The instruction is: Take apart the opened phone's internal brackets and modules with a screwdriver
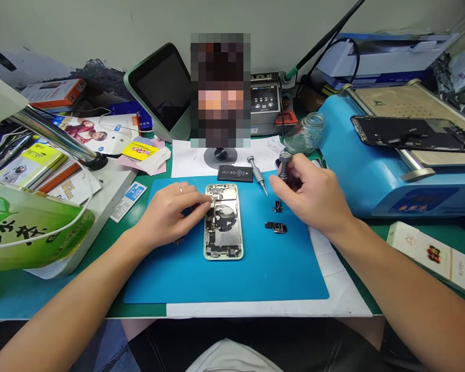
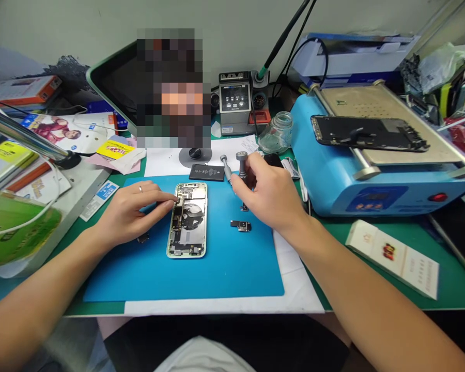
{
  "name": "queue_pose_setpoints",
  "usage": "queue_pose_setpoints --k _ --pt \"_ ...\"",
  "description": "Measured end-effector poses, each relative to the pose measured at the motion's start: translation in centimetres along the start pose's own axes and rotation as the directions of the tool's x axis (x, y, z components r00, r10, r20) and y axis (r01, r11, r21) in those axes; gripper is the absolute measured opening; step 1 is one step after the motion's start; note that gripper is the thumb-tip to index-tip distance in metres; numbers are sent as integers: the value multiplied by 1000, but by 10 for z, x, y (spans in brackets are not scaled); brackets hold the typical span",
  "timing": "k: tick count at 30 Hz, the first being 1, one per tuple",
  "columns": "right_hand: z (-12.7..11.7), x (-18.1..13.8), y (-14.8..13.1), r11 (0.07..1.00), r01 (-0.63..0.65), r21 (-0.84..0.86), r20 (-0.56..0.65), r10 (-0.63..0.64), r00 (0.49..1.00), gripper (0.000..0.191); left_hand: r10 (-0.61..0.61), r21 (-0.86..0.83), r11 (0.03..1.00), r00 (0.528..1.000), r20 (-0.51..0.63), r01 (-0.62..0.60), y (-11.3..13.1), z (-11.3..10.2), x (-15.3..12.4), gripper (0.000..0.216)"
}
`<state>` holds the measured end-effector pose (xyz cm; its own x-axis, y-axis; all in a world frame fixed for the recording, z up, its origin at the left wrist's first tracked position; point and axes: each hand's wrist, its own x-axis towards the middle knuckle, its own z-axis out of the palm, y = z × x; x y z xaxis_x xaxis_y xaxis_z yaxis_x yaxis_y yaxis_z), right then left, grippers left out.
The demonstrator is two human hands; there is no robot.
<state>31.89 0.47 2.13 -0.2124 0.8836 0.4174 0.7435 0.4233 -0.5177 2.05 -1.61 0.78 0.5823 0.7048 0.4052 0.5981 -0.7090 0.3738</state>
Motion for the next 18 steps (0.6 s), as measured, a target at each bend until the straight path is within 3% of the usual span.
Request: queue_pose_setpoints --k 18 --pt "-1 0 -2 999 -28 -25 57 29 998 32 10 12 1000 1000 2 -10 0 0 0 17"
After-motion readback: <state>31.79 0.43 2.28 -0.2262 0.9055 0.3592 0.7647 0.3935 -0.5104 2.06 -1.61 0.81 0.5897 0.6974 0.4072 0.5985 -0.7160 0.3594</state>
